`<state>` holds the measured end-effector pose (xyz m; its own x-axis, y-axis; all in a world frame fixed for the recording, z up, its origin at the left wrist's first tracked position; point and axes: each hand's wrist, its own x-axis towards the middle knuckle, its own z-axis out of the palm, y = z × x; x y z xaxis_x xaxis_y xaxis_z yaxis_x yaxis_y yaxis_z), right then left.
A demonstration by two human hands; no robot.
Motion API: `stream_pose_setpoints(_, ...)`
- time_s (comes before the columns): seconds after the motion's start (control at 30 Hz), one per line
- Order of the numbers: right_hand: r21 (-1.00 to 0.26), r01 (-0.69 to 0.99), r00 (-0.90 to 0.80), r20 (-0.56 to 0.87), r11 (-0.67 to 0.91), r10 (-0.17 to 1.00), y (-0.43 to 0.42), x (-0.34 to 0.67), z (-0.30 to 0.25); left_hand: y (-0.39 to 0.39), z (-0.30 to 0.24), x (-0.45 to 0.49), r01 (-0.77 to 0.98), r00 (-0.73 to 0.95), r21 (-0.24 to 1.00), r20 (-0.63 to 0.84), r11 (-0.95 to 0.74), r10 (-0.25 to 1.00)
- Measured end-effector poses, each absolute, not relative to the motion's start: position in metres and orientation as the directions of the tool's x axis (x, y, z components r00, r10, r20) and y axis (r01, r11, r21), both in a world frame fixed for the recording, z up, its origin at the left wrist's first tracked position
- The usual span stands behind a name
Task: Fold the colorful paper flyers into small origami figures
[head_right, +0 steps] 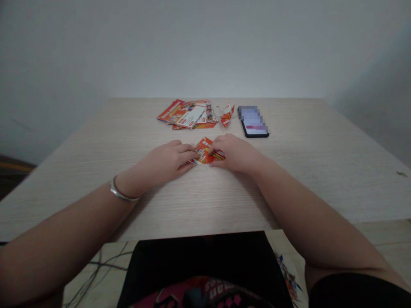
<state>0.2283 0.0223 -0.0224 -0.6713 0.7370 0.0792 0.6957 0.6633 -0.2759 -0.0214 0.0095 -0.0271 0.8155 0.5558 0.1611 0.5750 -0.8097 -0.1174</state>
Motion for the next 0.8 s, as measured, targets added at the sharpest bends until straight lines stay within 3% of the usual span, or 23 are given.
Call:
stream_pose_setpoints(0.13,-0.232,0.667,-0.706,0.105,0.708,0.700,0.020,0.222,-0.024,0.007,-0.024,-0.018,0.577,0.816,-0.184,0.161,-0.796,0.555)
stream_pose_setpoints(0.3,-0.220,0.737,-0.632,0.110,0.639,0.767,0.012,0.217,-0.018,0.006,-0.020,-0.016,0.632,0.775,-0.184,0.177,-0.753,0.607)
stream_pose_setpoints(0.5,-0.237,0.841,-0.449,0.198,0.486,0.872,0.003,0.209,-0.012,0.009,-0.020,-0.018,0.741,0.654,-0.087,0.314,-0.665,0.688)
stream_pose_setpoints(0.8,-0.253,0.829,-0.379,0.402,0.499,0.833,-0.007,0.193,-0.008,-0.006,-0.008,-0.014,0.761,0.577,-0.090,0.546,-0.643,0.607)
